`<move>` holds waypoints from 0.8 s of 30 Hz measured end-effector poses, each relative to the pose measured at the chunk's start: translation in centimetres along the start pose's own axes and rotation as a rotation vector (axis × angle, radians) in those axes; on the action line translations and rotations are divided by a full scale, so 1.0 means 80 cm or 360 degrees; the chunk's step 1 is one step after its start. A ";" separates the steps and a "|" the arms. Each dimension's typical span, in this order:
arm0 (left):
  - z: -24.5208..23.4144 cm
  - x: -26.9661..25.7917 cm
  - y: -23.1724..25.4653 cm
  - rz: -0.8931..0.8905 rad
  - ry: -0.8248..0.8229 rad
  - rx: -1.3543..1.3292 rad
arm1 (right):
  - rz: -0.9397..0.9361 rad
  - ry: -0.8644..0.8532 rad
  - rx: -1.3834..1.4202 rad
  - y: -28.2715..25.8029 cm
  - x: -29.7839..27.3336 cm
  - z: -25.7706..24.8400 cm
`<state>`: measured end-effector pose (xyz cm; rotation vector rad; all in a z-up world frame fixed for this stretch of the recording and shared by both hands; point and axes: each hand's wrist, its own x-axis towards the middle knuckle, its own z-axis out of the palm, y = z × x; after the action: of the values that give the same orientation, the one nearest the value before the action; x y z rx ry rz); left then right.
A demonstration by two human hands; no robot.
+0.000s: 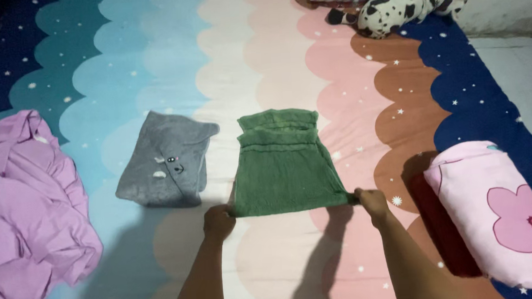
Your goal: The person folds a white floral-patterned sheet, a green towel, and a gray towel on a bed, stacking them neatly. The person then begins folding a purple sheet.
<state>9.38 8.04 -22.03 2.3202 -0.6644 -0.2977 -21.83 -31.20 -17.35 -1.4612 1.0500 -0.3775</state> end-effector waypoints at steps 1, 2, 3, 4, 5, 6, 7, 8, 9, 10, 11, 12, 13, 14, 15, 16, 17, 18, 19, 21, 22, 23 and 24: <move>-0.004 -0.017 0.000 -0.0035 -0.0055 0.0018 | -0.0013 -0.0004 0.0008 0.015 -0.010 -0.001; -0.010 -0.034 0.004 -0.0070 -0.0110 0.0036 | 0.0054 0.0006 -0.0102 0.028 -0.019 -0.002; -0.016 -0.044 0.010 -0.0101 -0.0166 0.0052 | 0.0117 0.0020 -0.0211 0.038 -0.026 -0.003; -0.024 -0.053 0.017 -0.0192 -0.0276 0.0144 | 0.0181 0.0032 -0.0321 0.046 -0.032 -0.004; -0.031 -0.062 0.024 -0.0283 -0.0390 0.0237 | 0.0252 0.0038 -0.0490 0.053 -0.038 -0.004; -0.038 -0.070 0.032 -0.0376 -0.0503 0.0331 | 0.0323 0.0043 -0.0660 0.059 -0.043 -0.002; -0.043 -0.076 0.039 -0.0397 -0.0554 0.0379 | 0.0393 0.0048 -0.0827 0.062 -0.045 0.001; -0.045 -0.080 0.046 -0.0419 -0.0606 0.0426 | 0.0359 0.0048 -0.0945 0.062 -0.047 0.005; -0.046 -0.087 0.051 -0.0444 -0.0664 0.0474 | 0.0331 0.0046 -0.1066 0.063 -0.053 0.011; -0.045 -0.091 0.055 -0.0425 -0.0744 0.0567 | 0.0302 0.0042 -0.1187 0.062 -0.061 0.016; -0.043 -0.094 0.058 -0.0408 -0.0825 0.0661 | 0.0222 0.0006 -0.1305 0.058 -0.070 0.020; -0.039 -0.097 0.060 -0.0390 -0.0905 0.0755 | 0.0141 -0.0031 -0.1422 0.052 -0.079 0.027; -0.033 -0.098 0.061 -0.0290 -0.0729 0.0709 | 0.0057 -0.0071 -0.1538 0.044 -0.088 0.036; -0.026 -0.100 0.062 -0.0193 -0.0551 0.0662 | -0.0099 0.0138 -0.1666 0.036 -0.101 0.049; -0.020 -0.099 0.062 -0.0095 -0.0368 0.0615 | -0.0265 0.0352 -0.1785 0.024 -0.110 0.065; -0.010 -0.097 0.066 0.0049 -0.0192 0.0453 | -0.0399 0.0261 -0.1772 0.011 -0.116 0.078; 0.001 -0.094 0.070 0.0195 -0.0011 0.0290 | -0.0536 0.0177 -0.1752 -0.001 -0.119 0.091; 0.010 -0.093 0.074 0.0390 -0.0012 0.0350 | -0.0884 0.0065 -0.1631 -0.011 -0.121 0.106; 0.023 -0.095 0.081 0.0586 -0.0017 0.0407 | -0.1223 -0.0045 -0.1496 -0.017 -0.123 0.117; 0.036 -0.103 0.090 0.0693 -0.0213 0.0535 | -0.1521 -0.0100 -0.1833 -0.019 -0.128 0.136; 0.038 -0.112 0.093 0.0600 -0.0401 0.0606 | -0.1671 -0.0130 -0.2001 -0.018 -0.131 0.138; 0.036 -0.114 0.094 0.0506 -0.0578 0.0685 | -0.1580 -0.0014 -0.1995 -0.017 -0.130 0.141; 0.032 -0.116 0.095 0.0426 -0.0579 0.0669 | -0.1488 0.0101 -0.1986 -0.015 -0.131 0.140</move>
<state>-2.31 6.86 -18.48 2.5491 -1.3120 -0.5002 -18.50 -16.39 -15.02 -3.0818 0.5221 -0.4232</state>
